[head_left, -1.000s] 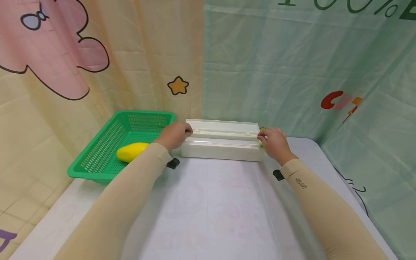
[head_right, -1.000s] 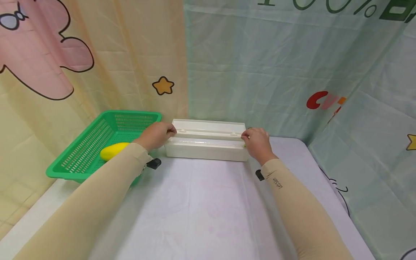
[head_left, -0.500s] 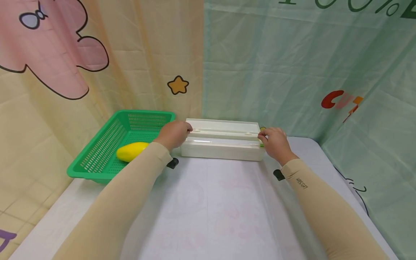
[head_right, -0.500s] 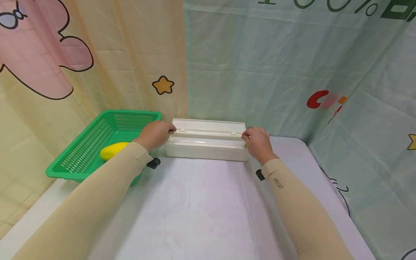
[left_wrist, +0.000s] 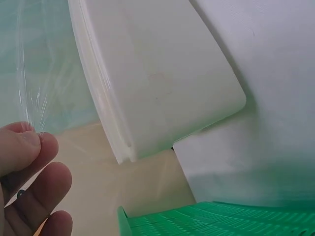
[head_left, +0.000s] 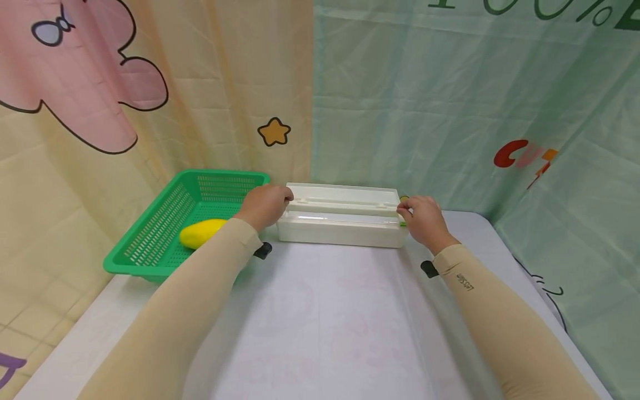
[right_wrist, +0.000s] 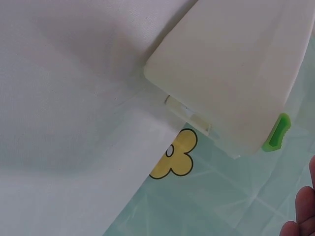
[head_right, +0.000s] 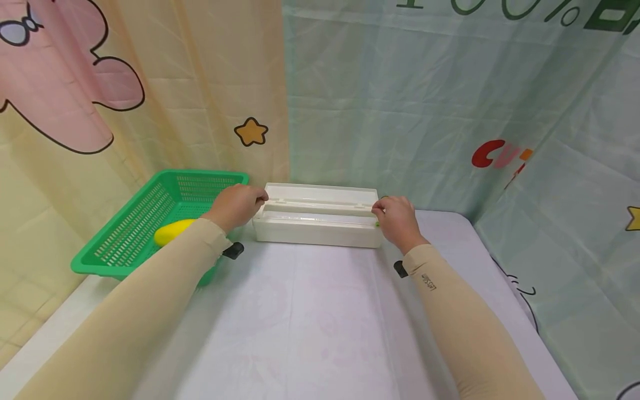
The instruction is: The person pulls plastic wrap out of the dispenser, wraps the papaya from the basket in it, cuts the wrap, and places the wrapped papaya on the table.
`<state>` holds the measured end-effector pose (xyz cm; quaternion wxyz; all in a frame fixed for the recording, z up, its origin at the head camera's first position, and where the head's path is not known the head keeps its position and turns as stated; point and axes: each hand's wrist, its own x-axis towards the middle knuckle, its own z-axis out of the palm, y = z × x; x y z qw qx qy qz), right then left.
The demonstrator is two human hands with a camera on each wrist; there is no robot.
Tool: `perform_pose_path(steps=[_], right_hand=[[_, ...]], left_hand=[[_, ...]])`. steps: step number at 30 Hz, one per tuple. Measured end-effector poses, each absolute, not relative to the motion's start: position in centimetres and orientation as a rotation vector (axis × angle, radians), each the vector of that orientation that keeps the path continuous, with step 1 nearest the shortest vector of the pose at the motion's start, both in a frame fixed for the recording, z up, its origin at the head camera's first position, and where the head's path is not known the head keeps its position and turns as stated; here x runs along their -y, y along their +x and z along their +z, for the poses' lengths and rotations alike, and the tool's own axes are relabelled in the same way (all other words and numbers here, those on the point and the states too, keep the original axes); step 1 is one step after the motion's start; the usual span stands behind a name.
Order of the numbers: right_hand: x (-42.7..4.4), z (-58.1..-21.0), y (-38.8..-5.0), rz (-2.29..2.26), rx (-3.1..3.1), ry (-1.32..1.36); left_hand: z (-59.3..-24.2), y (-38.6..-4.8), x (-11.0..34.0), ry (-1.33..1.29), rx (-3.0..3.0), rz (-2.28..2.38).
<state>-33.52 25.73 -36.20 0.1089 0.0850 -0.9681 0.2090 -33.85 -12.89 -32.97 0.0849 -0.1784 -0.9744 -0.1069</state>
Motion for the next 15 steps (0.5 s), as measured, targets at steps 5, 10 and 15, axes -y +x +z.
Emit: perform_pose_path(steps=[5, 10, 15], right_hand=[[-25.87, -36.19, -33.49, 0.62, 2.834, 0.256], [-26.11, -36.04, -33.36, 0.623, 2.826, 0.278], [-26.18, -35.65, -33.03, 0.635, 2.826, 0.285]], left_hand=[[-33.06, -33.68, 12.97, -0.543, 2.855, -0.357], [-33.14, -33.83, 12.93, -0.518, 2.848, -0.406], [-33.25, -34.19, 12.93, -0.47, 2.88, -0.512]])
